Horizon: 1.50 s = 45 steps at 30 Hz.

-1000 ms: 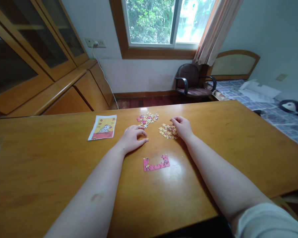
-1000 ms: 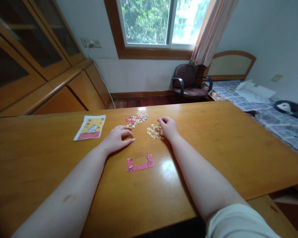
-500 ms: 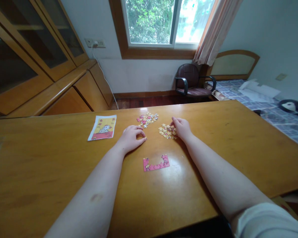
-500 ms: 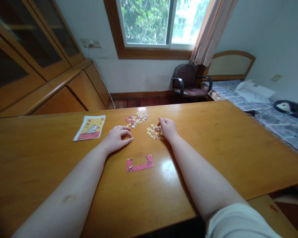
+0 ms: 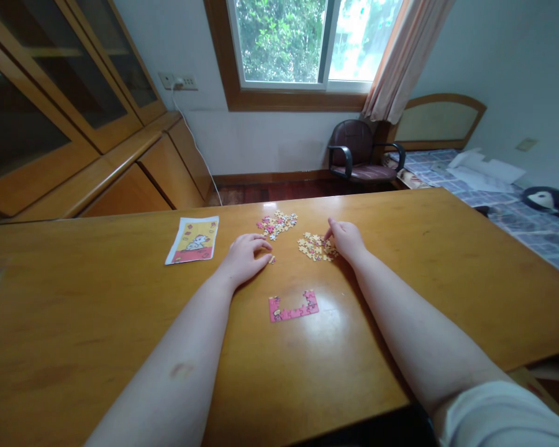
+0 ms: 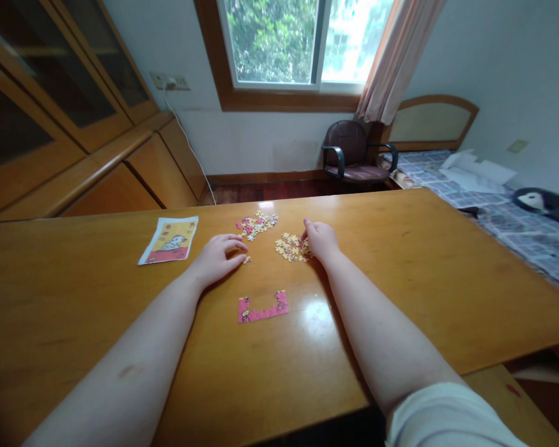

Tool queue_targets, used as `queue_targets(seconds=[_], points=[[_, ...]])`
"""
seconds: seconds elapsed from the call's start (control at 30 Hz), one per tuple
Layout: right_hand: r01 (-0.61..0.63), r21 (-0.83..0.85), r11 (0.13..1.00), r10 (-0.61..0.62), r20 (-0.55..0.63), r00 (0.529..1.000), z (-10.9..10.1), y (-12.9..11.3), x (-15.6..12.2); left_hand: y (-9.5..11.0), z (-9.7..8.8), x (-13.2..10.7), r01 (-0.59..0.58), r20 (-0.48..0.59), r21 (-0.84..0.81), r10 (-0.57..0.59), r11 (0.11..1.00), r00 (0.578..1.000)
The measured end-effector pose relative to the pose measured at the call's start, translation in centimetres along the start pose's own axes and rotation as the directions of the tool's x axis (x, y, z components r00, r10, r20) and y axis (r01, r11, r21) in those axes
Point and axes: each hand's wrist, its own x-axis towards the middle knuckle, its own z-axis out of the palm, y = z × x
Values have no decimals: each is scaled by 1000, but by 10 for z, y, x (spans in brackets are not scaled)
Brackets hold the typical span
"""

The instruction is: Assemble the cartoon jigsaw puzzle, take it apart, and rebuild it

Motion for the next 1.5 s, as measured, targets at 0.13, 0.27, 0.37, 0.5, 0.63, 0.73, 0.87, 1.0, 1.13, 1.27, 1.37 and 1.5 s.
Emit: queue_targets(seconds=[0.13,0.27,0.37,0.5,0.63,0.73,0.87,1.0,1.13,1.27,1.37,1.5], points=[[105,-120,987,-88,137,987,-3,-1,0,1,0,0,-2,-9,11,2,1000,1000],[196,-171,966,-149,258,955,-1,-5,-1,1,0,0,1,-16,6,0,1000,1000],[224,-255,941,-158,255,954,-1,-8,-3,0,-1,0,9,-20,-3,-9,1000,1000],[267,-391,881,-188,229,955,-2,-10,-4,1,-1,0,22,-15,-9,-22,1000,1000],[300,-427,853,-202,259,945,-3,-13,-4,2,-1,1,22,-20,-16,-23,1000,1000],[298,-452,841,-169,303,938,-2,-16,-5,1,-1,1,15,-26,-25,-16,1000,1000],[320,-486,813,-156,348,925,-2,-21,-7,0,0,1,2,-34,-31,-3,1000,999],[316,-490,812,-142,359,922,-4,-24,-8,0,0,1,-9,-44,-38,8,999,999],[301,-502,811,-105,381,918,-4,-24,-6,0,0,1,-11,-45,-41,10,999,999],[302,-482,822,-112,384,917,-3,-23,-6,1,0,1,-9,-46,-39,7,999,999],[297,-431,852,-130,375,918,-2,-22,-7,1,-1,1,-6,-47,-37,4,999,999],[257,-331,908,-134,352,926,0,-19,-7,0,0,1,-14,-50,-40,12,999,999]])
